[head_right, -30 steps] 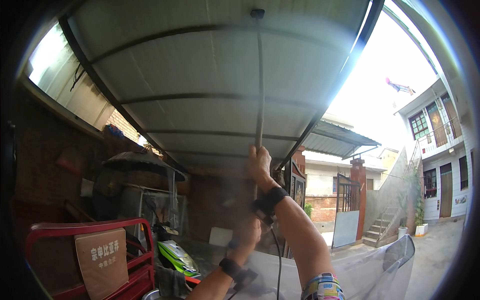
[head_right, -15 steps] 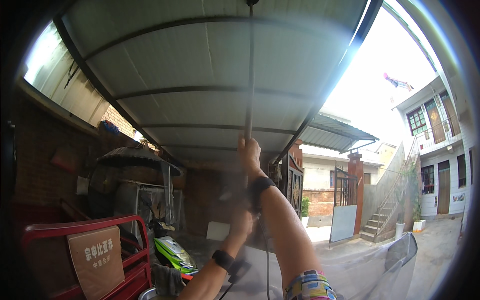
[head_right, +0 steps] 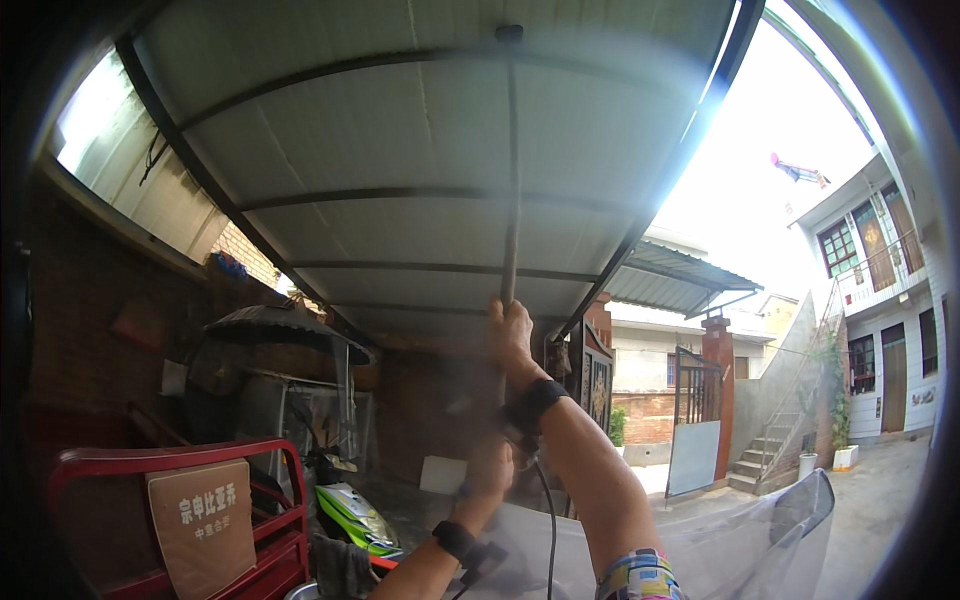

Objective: The person uses a stick with a cloth attached to wipe the underside of an outdoor awning and then wipes a plastic cover on a scooter.

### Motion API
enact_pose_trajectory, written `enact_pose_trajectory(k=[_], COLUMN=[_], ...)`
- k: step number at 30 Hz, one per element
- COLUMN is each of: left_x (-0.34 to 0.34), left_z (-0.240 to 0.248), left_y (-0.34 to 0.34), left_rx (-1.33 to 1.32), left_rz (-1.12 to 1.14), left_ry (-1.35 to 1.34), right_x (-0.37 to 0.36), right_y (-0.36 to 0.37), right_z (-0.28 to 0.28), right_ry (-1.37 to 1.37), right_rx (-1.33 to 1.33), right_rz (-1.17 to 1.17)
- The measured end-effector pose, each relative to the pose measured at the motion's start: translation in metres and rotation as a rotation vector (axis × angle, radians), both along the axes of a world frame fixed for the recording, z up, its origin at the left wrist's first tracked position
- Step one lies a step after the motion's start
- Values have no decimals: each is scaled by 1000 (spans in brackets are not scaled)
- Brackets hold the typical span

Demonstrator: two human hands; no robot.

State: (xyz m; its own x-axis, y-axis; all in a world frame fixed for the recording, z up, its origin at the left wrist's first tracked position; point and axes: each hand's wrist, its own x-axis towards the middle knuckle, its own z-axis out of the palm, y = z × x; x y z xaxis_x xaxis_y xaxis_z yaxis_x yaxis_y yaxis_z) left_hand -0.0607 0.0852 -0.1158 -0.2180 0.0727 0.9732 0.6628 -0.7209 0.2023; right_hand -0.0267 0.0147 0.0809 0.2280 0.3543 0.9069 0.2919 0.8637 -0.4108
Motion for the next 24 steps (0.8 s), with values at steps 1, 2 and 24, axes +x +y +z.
enact_pose_trajectory(k=[1,2,24], left_x=[0,1,-21], left_z=[0,1,-2], left_y=[-1,-3,0], left_rx=[18,29,-221], left_rz=[30,52,-78], left_ry=[18,31,-93], right_x=[0,0,-27], right_y=[-6,-12,3], right_z=[3,7,2], right_ry=[-52,-104,-41], right_rx=[69,137,24], right_rz=[-60,-120,-92])
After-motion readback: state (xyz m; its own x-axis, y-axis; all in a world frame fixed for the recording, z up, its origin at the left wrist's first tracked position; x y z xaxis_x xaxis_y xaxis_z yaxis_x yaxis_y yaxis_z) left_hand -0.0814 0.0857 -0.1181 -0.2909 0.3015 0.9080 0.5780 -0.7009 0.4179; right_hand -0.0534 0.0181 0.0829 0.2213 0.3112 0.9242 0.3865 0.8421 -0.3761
